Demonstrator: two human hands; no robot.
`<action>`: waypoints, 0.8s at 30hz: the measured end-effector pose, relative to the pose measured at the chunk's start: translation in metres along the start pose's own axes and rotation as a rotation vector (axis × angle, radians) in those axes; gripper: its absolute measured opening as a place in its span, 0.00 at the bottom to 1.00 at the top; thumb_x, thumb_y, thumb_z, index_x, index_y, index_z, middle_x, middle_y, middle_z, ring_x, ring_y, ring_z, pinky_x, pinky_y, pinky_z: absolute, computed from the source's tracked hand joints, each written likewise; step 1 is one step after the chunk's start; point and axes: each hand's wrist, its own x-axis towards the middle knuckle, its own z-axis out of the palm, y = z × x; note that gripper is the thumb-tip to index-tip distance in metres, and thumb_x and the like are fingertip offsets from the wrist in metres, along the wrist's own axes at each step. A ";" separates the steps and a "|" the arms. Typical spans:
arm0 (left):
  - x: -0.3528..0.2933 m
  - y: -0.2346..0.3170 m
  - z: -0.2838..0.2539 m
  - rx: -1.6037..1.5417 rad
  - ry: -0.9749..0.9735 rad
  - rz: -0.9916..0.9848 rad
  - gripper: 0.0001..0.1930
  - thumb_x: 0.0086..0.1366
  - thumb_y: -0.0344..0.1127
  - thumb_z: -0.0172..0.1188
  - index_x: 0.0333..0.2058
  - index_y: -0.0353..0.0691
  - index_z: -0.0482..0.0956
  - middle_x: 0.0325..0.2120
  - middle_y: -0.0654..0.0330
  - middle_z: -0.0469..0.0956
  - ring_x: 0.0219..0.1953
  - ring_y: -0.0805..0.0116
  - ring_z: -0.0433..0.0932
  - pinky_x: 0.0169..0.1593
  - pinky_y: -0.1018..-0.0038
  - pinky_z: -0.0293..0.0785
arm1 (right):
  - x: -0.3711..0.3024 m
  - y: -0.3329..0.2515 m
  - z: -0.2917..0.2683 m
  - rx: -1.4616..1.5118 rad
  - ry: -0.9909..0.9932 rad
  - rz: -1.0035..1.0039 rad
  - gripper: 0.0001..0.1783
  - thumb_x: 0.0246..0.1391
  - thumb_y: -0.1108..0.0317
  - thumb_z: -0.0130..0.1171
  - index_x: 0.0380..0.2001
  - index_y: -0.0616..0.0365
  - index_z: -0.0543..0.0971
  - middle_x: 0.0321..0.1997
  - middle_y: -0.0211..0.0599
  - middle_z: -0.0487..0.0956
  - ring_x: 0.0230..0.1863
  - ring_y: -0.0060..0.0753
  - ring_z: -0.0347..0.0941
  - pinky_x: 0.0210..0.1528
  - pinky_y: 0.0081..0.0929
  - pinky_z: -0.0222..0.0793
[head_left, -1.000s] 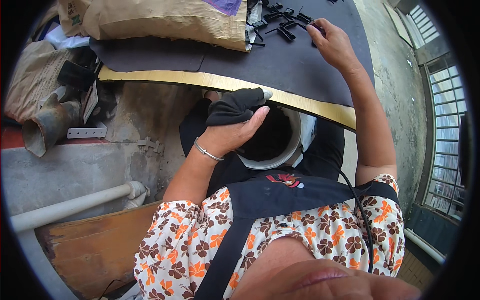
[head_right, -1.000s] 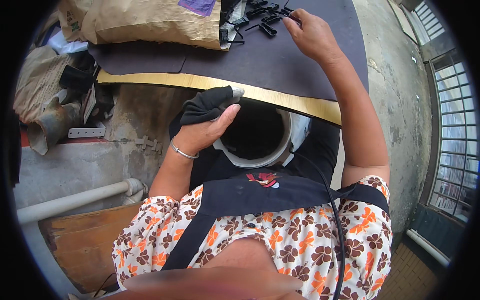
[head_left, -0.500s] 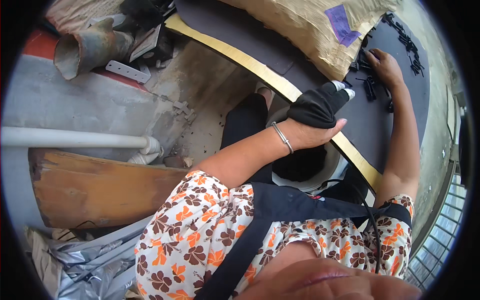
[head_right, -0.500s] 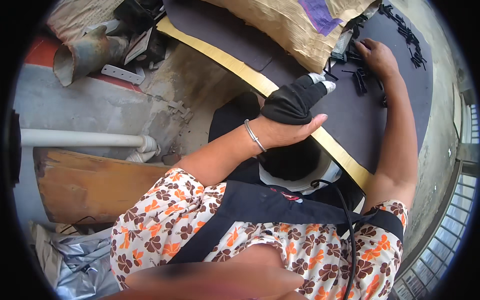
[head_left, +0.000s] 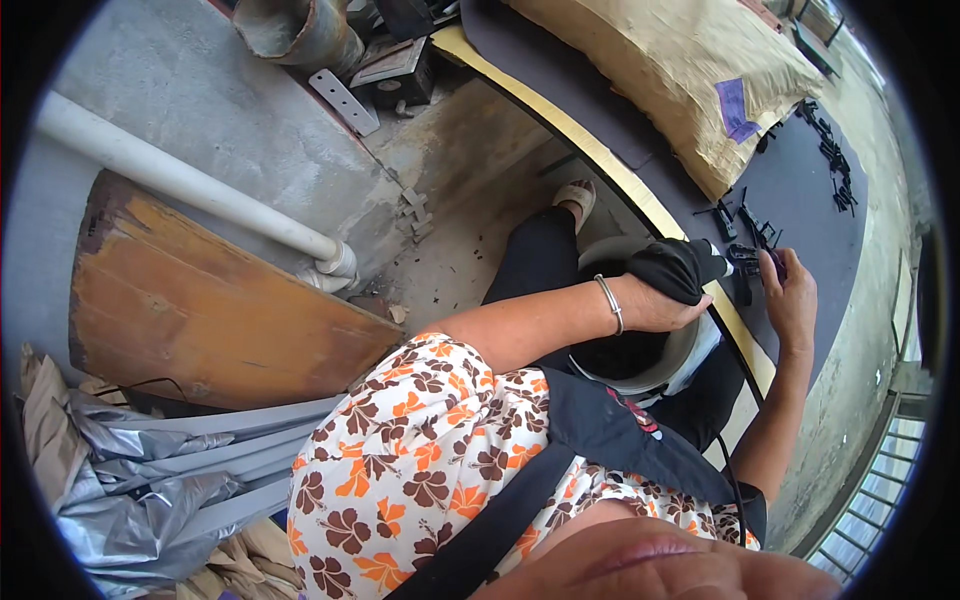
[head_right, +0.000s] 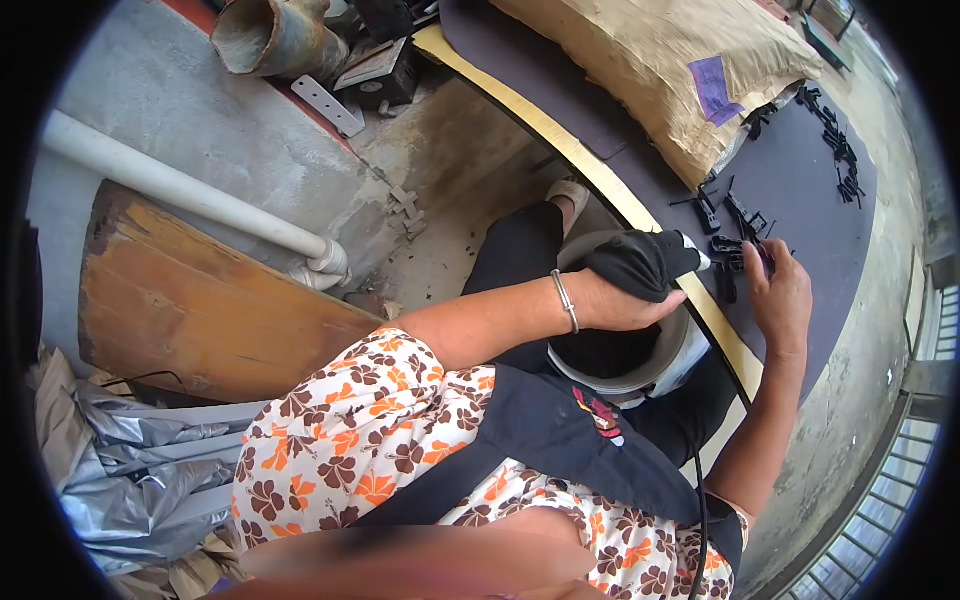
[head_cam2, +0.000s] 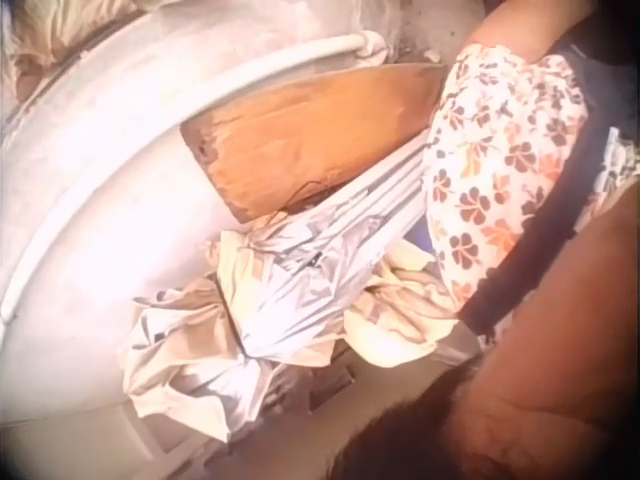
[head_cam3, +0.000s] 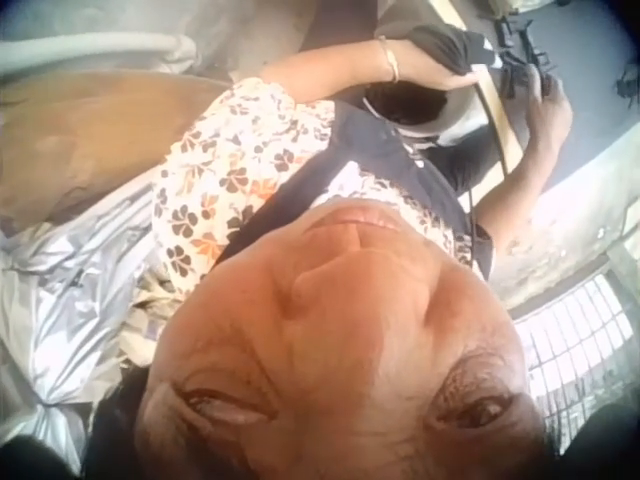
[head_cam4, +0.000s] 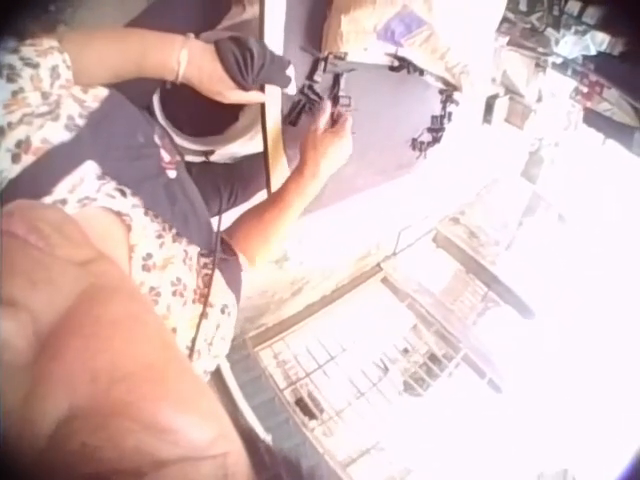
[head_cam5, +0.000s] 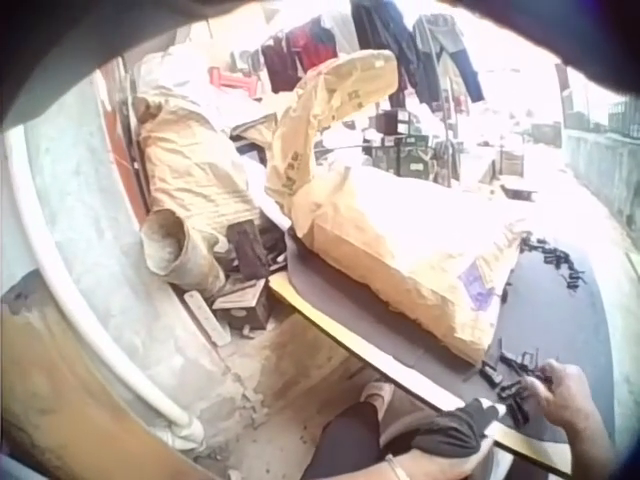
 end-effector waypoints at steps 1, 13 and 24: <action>-0.002 0.001 0.000 -0.033 -0.003 0.000 0.17 0.53 0.34 0.54 0.41 0.32 0.71 0.36 0.47 0.72 0.39 0.51 0.72 0.44 0.63 0.68 | -0.012 -0.004 0.001 -0.060 0.009 -0.005 0.19 0.52 0.53 0.54 0.36 0.60 0.73 0.33 0.50 0.77 0.34 0.51 0.74 0.36 0.37 0.68; -0.006 0.007 0.002 -0.065 0.055 0.021 0.14 0.55 0.33 0.55 0.39 0.33 0.73 0.35 0.50 0.73 0.38 0.54 0.72 0.44 0.66 0.68 | -0.053 -0.006 0.039 -0.079 0.266 -0.095 0.18 0.49 0.56 0.58 0.36 0.58 0.71 0.26 0.45 0.76 0.27 0.46 0.73 0.30 0.36 0.67; -0.002 0.018 0.006 -0.295 0.214 -0.111 0.15 0.58 0.34 0.53 0.42 0.32 0.71 0.32 0.49 0.75 0.36 0.56 0.75 0.43 0.69 0.70 | -0.046 0.014 -0.002 0.479 -0.039 0.012 0.22 0.54 0.57 0.54 0.18 0.65 0.64 0.15 0.29 0.57 0.20 0.20 0.50 0.21 0.26 0.50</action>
